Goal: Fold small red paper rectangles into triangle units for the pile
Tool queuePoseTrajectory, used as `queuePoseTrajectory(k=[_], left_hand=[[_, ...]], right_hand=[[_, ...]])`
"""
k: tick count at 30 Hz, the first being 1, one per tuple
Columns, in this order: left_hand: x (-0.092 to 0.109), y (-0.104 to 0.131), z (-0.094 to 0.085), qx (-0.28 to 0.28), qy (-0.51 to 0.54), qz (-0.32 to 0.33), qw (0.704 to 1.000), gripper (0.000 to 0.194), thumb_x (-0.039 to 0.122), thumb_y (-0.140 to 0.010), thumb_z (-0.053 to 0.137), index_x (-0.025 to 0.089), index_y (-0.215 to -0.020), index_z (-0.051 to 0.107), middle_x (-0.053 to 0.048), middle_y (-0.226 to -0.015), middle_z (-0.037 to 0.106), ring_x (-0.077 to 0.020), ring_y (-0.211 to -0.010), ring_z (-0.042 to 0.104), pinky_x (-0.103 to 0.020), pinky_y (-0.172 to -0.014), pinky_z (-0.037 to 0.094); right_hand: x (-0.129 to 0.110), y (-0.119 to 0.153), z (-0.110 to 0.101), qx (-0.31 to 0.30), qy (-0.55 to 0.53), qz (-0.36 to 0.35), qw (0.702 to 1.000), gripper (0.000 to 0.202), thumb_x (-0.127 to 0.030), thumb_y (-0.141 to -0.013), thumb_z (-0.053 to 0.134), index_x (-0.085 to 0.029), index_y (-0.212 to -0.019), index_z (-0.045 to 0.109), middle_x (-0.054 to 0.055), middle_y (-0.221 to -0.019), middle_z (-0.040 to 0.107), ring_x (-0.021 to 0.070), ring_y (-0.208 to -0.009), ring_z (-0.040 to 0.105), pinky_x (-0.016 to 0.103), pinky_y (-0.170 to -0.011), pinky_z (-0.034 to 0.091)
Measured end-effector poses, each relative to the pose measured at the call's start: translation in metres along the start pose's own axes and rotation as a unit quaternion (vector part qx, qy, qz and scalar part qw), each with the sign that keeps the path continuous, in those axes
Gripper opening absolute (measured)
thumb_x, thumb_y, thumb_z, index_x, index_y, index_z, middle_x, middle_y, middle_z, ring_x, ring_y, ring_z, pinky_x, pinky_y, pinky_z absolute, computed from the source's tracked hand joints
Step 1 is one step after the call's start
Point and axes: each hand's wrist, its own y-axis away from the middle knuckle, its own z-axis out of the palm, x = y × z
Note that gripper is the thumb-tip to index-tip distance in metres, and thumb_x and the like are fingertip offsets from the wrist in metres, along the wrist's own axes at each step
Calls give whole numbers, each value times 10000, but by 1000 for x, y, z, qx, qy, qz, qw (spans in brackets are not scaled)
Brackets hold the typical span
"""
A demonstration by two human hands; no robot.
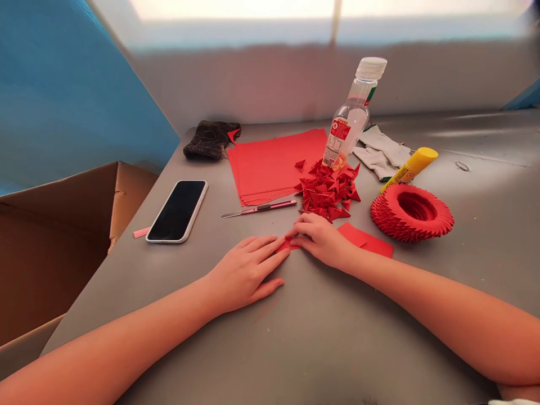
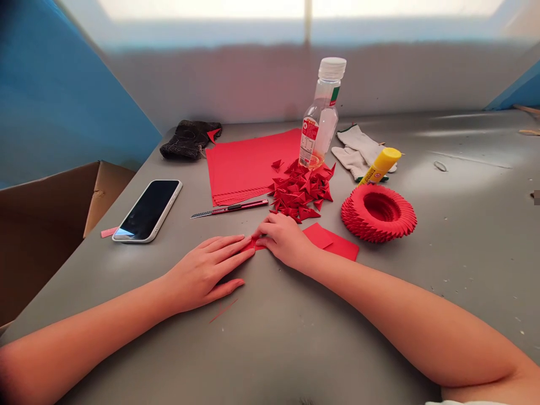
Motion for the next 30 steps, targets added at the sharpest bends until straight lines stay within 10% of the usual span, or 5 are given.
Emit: queuePoseTrajectory(k=[12,30], left_hand=[[6,0,0,1,-2,-14,1000,510,413,-882,365,132,-1308,381,-123,-1354,404,-271,-1215,375,-426,-974,335],[7,-2,1,8,-4,-18,1000,537,437,-879,358,85,-1282,397,-135,-1255,499,-282,-1155,417,-427,-944,335]], right_hand=[[-2,5,2,23,18,-16,999,144,-207,-824,556,-148,-703,609,48,-802,555,159,-772,486,285,-711,409],[2,3,5,16,56,-35,998,171,-248,-828,559,-243,-958,671,47,-843,555,159,-784,486,289,-709,385]])
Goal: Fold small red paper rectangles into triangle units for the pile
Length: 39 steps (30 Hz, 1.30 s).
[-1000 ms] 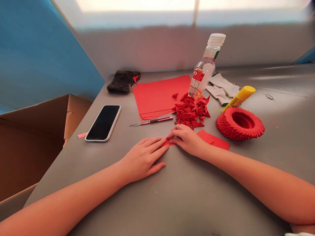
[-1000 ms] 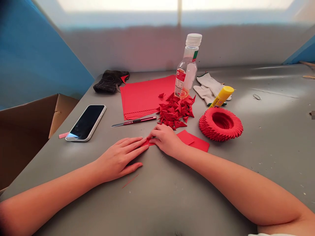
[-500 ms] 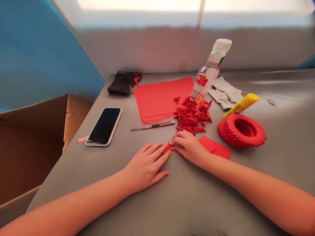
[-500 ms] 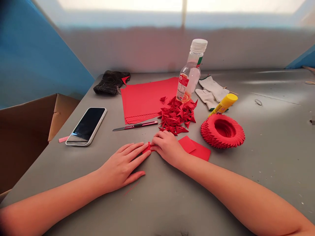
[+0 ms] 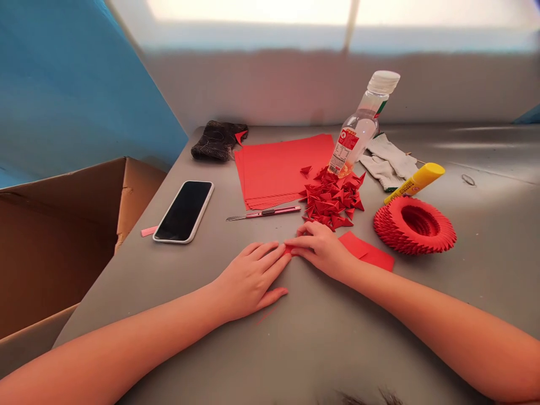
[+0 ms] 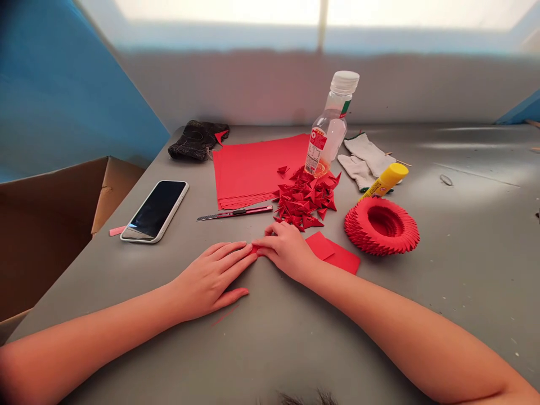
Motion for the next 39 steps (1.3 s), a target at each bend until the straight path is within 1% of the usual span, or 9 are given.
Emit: queuePoseTrajectory(k=[3,5,9,14,18,23,29,35,39], left_hand=[[-1,0,1,-3,-4,5,1000,534,443,-881,347,90,-1277,407,-136,-1264,491,-286,-1158,413,-430,-935,338],[-1,1,1,-3,-3,3,1000,533,444,-881,346,97,-1281,404,-136,-1276,479,-285,-1162,411,-427,-933,341],[-1,1,0,4,1,4,1000,518,440,-880,353,106,-1270,419,-135,-1294,465,-283,-1180,402,-419,-945,336],[-6,-2,-2,14,21,25,999,552,478,-865,368,99,-1262,421,-135,-1252,508,-268,-1156,432,-408,-955,328],[-9,-4,-4,16,34,31,999,535,493,-855,380,103,-1210,469,-132,-1205,544,-261,-1128,454,-408,-948,329],[-9,-6,-5,14,28,32,999,522,501,-849,387,106,-1172,496,-139,-1197,542,-269,-1114,462,-402,-915,357],[-9,-6,-4,21,6,42,999,508,480,-864,370,91,-1161,504,-132,-1164,564,-281,-1115,450,-416,-919,350],[1,3,-7,21,-8,48,999,525,442,-867,373,47,-1195,479,-154,-1100,590,-263,-1066,488,-422,-979,312],[4,5,-8,34,-7,39,999,460,379,-866,400,54,-1179,489,-146,-1095,589,-248,-1051,500,-415,-982,323]], right_hand=[[-1,-2,-2,-16,-33,38,999,151,-245,-799,598,-194,-929,657,42,-842,570,162,-808,502,295,-745,398],[-2,-3,-2,-15,-38,51,998,139,-242,-802,593,-177,-913,646,41,-842,577,163,-813,508,298,-753,401],[-1,-3,-1,-11,-27,44,999,104,-239,-803,591,-176,-860,651,40,-834,569,160,-797,508,292,-737,399],[-2,-4,-1,-18,-12,36,999,106,-254,-813,572,-185,-832,651,37,-832,556,149,-769,498,272,-705,389],[-6,-4,-4,-30,8,39,999,103,-265,-811,565,-182,-807,625,31,-816,540,138,-739,488,253,-669,375],[-9,-4,-6,-30,51,12,998,133,-273,-839,529,-179,-791,611,37,-828,536,136,-753,477,251,-676,351],[-16,-1,-7,-28,153,-23,988,189,-256,-877,465,-192,-810,630,52,-841,547,147,-748,444,264,-670,324],[-19,2,-7,-40,240,-53,969,161,-165,-859,455,-190,-824,610,60,-826,540,165,-727,428,278,-624,312],[-24,5,-8,-70,272,-95,955,154,-84,-812,460,-146,-859,593,78,-804,532,187,-737,429,304,-642,328]])
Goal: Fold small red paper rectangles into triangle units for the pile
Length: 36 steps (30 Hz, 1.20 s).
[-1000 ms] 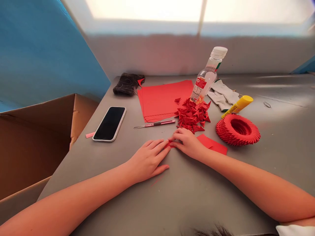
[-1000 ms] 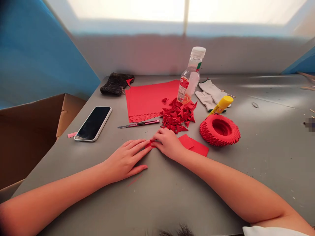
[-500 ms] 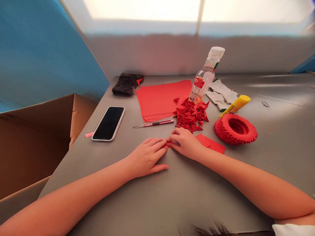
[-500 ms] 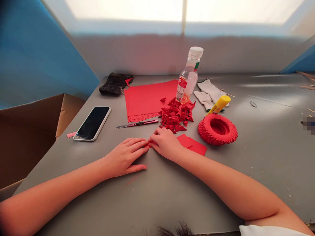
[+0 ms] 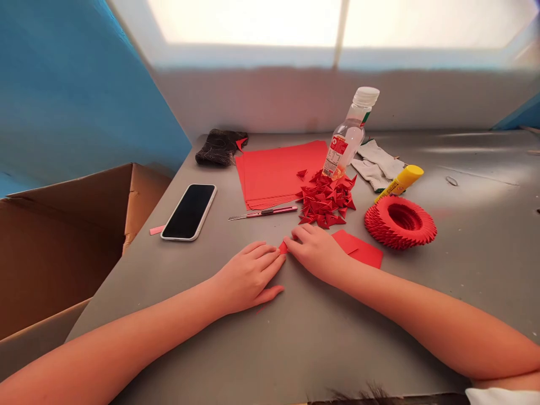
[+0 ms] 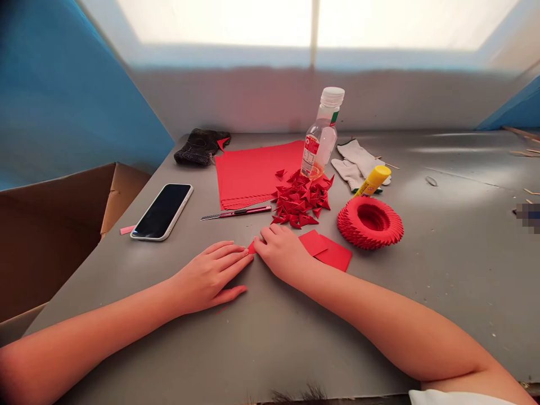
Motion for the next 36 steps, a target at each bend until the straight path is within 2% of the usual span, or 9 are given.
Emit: queuePoseTrajectory(k=[4,7,13,19,21,24,29,33,36], left_hand=[[-2,-2,1,9,12,-5,1000,409,343,-857,420,67,-1146,508,-126,-1043,608,-234,-1016,513,-395,-968,348],[-4,-4,3,20,30,-12,999,351,330,-851,432,88,-1077,548,-111,-982,622,-224,-972,530,-381,-925,387],[-10,-6,10,97,78,-85,989,201,206,-849,421,142,-948,584,-86,-930,619,-185,-911,543,-343,-854,437],[-16,-4,10,124,182,-163,962,287,238,-838,456,182,-1100,560,-97,-1177,538,-205,-1086,497,-369,-928,425],[-15,-5,8,127,261,-191,938,396,283,-810,520,189,-1194,500,-96,-1241,510,-213,-1126,485,-371,-938,428],[-9,-10,6,110,423,-222,872,551,325,-750,611,200,-1260,445,-74,-1192,571,-210,-1053,554,-356,-898,467],[-2,-29,1,133,567,-322,747,233,323,-772,573,157,-905,668,-43,-858,695,-200,-824,640,-297,-686,536],[-5,-36,3,155,603,-367,691,263,360,-744,607,129,-864,645,-61,-803,679,-191,-759,639,-270,-589,524],[-7,-35,8,161,619,-358,681,260,343,-731,628,135,-888,627,-53,-802,673,-182,-780,629,-274,-626,518]], right_hand=[[-6,6,-5,-12,13,-58,998,127,-75,-784,488,-114,-822,603,100,-796,547,212,-776,443,327,-658,339],[-6,10,-7,11,3,-46,999,148,-108,-827,465,-133,-815,610,83,-763,561,197,-754,460,328,-661,337],[0,8,-2,51,-86,17,995,292,-434,-842,496,-167,-849,614,66,-833,591,179,-791,500,294,-670,359],[1,6,5,104,-83,2,991,219,-209,-892,424,-169,-813,624,52,-755,618,151,-710,520,274,-629,357],[-2,5,2,127,-140,41,981,214,-196,-888,422,-172,-803,616,39,-739,625,142,-692,534,262,-611,365],[-6,4,-5,132,-305,137,933,166,-231,-884,436,-190,-846,592,10,-781,631,119,-694,552,230,-601,402],[-8,2,-12,113,-445,211,863,198,-310,-872,451,-193,-784,585,-6,-718,606,113,-647,546,221,-554,423],[-2,3,-12,121,-578,258,765,232,-379,-839,491,-191,-962,552,7,-745,605,127,-648,582,233,-529,480],[-2,3,-10,110,-601,261,747,330,-319,-778,588,-224,-1086,520,13,-799,630,146,-693,606,263,-564,513]])
